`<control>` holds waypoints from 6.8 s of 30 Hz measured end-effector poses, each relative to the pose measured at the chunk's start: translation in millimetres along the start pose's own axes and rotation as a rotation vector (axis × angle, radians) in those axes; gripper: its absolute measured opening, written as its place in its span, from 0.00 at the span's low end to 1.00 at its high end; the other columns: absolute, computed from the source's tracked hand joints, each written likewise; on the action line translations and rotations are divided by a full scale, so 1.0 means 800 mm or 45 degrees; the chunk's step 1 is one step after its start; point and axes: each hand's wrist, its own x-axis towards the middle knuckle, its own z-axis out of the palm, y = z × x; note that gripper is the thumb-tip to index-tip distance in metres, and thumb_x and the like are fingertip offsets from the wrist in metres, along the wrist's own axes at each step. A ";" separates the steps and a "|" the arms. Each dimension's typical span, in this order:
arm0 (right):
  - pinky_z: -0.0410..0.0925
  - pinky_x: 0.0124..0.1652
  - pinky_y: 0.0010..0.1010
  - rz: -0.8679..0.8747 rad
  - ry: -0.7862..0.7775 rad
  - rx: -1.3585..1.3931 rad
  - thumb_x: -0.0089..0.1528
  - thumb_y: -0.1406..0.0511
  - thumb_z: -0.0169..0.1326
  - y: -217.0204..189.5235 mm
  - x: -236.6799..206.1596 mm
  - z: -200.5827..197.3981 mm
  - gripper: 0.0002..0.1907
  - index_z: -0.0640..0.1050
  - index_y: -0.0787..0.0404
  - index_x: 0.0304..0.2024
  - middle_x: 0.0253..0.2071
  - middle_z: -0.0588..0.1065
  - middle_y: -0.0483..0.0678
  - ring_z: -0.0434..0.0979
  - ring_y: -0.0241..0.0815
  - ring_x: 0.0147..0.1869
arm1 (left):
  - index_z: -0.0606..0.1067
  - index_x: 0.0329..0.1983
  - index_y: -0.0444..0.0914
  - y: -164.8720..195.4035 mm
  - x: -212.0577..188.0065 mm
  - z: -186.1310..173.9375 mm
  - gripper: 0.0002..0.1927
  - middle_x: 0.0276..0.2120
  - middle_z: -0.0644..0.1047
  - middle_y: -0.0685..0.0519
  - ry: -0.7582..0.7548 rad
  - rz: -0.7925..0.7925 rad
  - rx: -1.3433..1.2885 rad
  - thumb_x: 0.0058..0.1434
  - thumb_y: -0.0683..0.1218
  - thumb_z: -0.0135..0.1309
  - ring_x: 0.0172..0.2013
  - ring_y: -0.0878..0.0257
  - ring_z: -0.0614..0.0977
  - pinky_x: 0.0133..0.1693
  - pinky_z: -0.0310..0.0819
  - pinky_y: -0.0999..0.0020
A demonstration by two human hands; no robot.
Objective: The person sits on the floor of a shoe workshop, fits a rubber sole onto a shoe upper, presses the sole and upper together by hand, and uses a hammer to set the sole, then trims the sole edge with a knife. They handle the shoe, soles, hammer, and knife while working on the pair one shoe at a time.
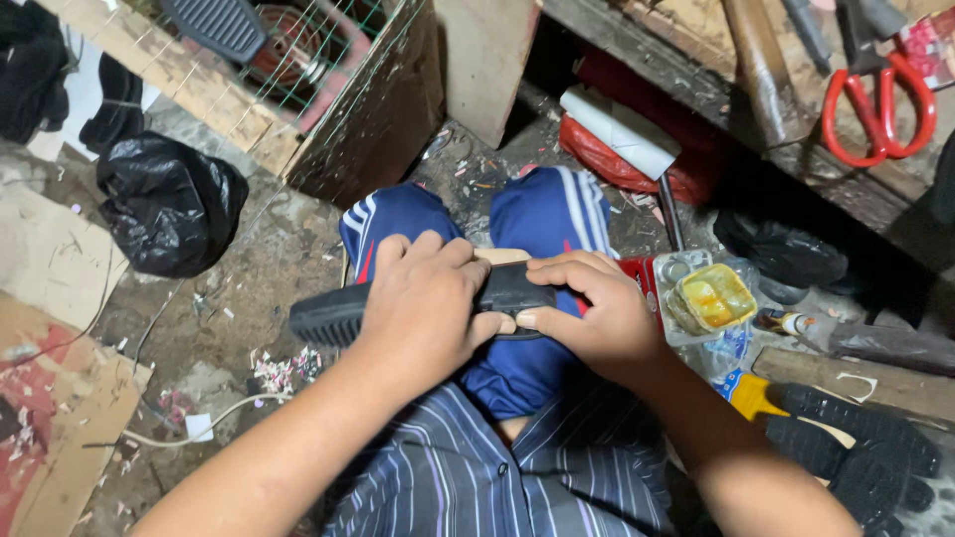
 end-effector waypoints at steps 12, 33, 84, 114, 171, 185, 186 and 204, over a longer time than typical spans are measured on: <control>0.66 0.61 0.45 -0.221 0.055 -0.291 0.55 0.67 0.64 -0.046 0.013 0.008 0.17 0.80 0.63 0.46 0.52 0.79 0.52 0.78 0.53 0.57 | 0.79 0.51 0.42 -0.082 -0.067 0.015 0.21 0.53 0.78 0.50 0.474 0.075 -0.314 0.54 0.50 0.67 0.55 0.52 0.77 0.59 0.60 0.53; 0.68 0.56 0.42 -0.420 0.059 -0.219 0.55 0.67 0.64 -0.049 0.055 0.060 0.11 0.81 0.62 0.40 0.49 0.79 0.48 0.79 0.50 0.56 | 0.75 0.49 0.35 -0.076 -0.079 0.060 0.18 0.53 0.76 0.46 0.784 -0.174 -0.422 0.58 0.46 0.66 0.57 0.49 0.78 0.70 0.56 0.41; 0.71 0.48 0.43 -0.299 0.114 -0.192 0.61 0.66 0.60 -0.038 0.049 0.070 0.08 0.75 0.62 0.38 0.45 0.79 0.53 0.80 0.55 0.49 | 0.74 0.36 0.41 -0.066 -0.052 0.039 0.11 0.46 0.80 0.55 0.700 -0.108 -0.349 0.57 0.47 0.64 0.48 0.58 0.80 0.54 0.55 0.57; 0.71 0.57 0.40 -0.301 -0.066 -0.001 0.57 0.64 0.67 -0.040 0.071 0.071 0.14 0.80 0.62 0.42 0.50 0.81 0.54 0.81 0.52 0.58 | 0.78 0.42 0.38 -0.083 -0.075 0.039 0.11 0.50 0.81 0.48 0.724 -0.078 -0.456 0.59 0.45 0.64 0.55 0.52 0.81 0.62 0.66 0.55; 0.74 0.53 0.31 -0.191 0.217 -0.007 0.54 0.71 0.67 -0.149 0.056 -0.059 0.12 0.79 0.65 0.39 0.46 0.81 0.52 0.84 0.43 0.50 | 0.73 0.64 0.32 0.034 -0.035 -0.025 0.25 0.51 0.83 0.45 0.617 0.026 -1.290 0.64 0.46 0.59 0.49 0.60 0.87 0.53 0.79 0.67; 0.75 0.54 0.32 -0.250 0.080 0.131 0.57 0.72 0.65 -0.129 0.059 -0.024 0.12 0.80 0.66 0.43 0.52 0.79 0.54 0.83 0.46 0.56 | 0.70 0.64 0.30 0.010 -0.054 -0.017 0.25 0.58 0.79 0.43 0.712 -0.040 -1.162 0.65 0.43 0.57 0.58 0.56 0.82 0.60 0.74 0.64; 0.75 0.54 0.32 -0.274 0.073 0.137 0.58 0.72 0.65 -0.131 0.059 -0.022 0.12 0.79 0.66 0.43 0.52 0.79 0.54 0.83 0.46 0.56 | 0.70 0.64 0.29 0.010 -0.055 -0.017 0.25 0.58 0.79 0.43 0.715 -0.058 -1.157 0.65 0.43 0.58 0.57 0.56 0.82 0.60 0.74 0.64; 0.74 0.57 0.36 -0.245 0.042 0.164 0.57 0.70 0.65 -0.122 0.053 0.006 0.15 0.79 0.64 0.45 0.54 0.78 0.56 0.81 0.52 0.61 | 0.71 0.60 0.30 -0.010 -0.073 -0.006 0.19 0.56 0.80 0.44 0.605 -0.148 -1.542 0.68 0.42 0.53 0.57 0.58 0.82 0.60 0.75 0.64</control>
